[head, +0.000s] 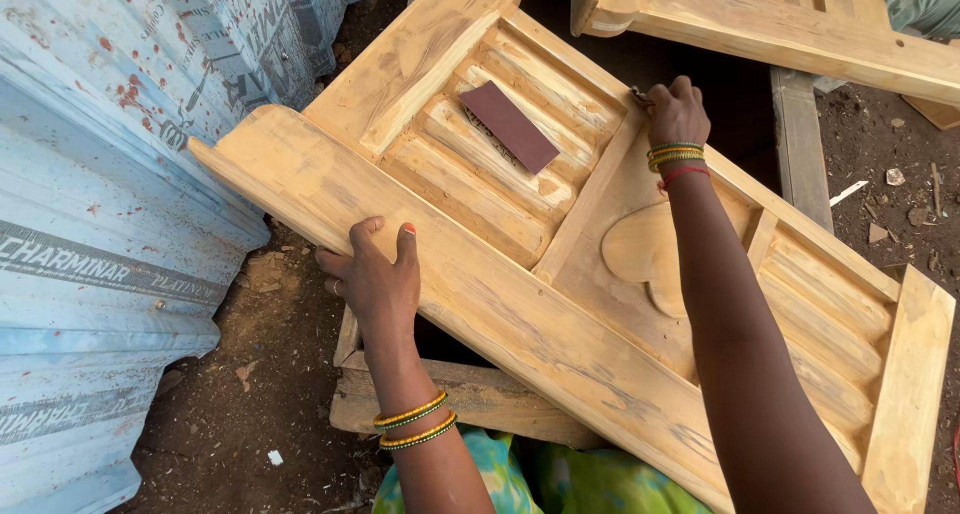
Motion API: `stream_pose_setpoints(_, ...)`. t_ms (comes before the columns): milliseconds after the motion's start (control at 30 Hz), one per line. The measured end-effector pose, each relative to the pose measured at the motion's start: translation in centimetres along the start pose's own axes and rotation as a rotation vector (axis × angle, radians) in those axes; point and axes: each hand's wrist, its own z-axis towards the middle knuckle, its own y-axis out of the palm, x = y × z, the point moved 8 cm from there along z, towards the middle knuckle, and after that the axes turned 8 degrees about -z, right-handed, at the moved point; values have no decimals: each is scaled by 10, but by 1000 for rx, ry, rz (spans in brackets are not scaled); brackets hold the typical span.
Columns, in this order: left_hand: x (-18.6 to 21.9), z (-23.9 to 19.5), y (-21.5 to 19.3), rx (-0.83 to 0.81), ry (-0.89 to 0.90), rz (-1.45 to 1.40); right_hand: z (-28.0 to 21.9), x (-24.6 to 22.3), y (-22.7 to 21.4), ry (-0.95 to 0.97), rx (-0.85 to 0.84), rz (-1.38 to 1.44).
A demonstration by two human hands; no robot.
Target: The person sands a wooden tray with a heart-shaped cutout using a sanding block. They hold the tray steady with one hand and rub the sanding block across the surface and edges.
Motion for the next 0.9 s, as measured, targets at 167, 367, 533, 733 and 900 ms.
stream_pose_setpoints(167, -3, 1, 4, -32, -87, -21, 2, -8, 6, -16, -4, -33)
stream_pose_setpoints(367, -3, -3, 6, -44, -96, -13, -89, -98, -77, -133, -211, 196)
stream_pose_setpoints(533, -1, -1, 3, -16, -35, -7, -114, -123, -116, -198, -207, 245)
stream_pose_setpoints(733, -3, -1, 5, -3, -27, 12, -18, -47, -23, -44, -22, -77)
stream_pose_setpoints(900, 0, 2, 12, -23, -82, 68, 36, 16, 58, -6, -92, -258)
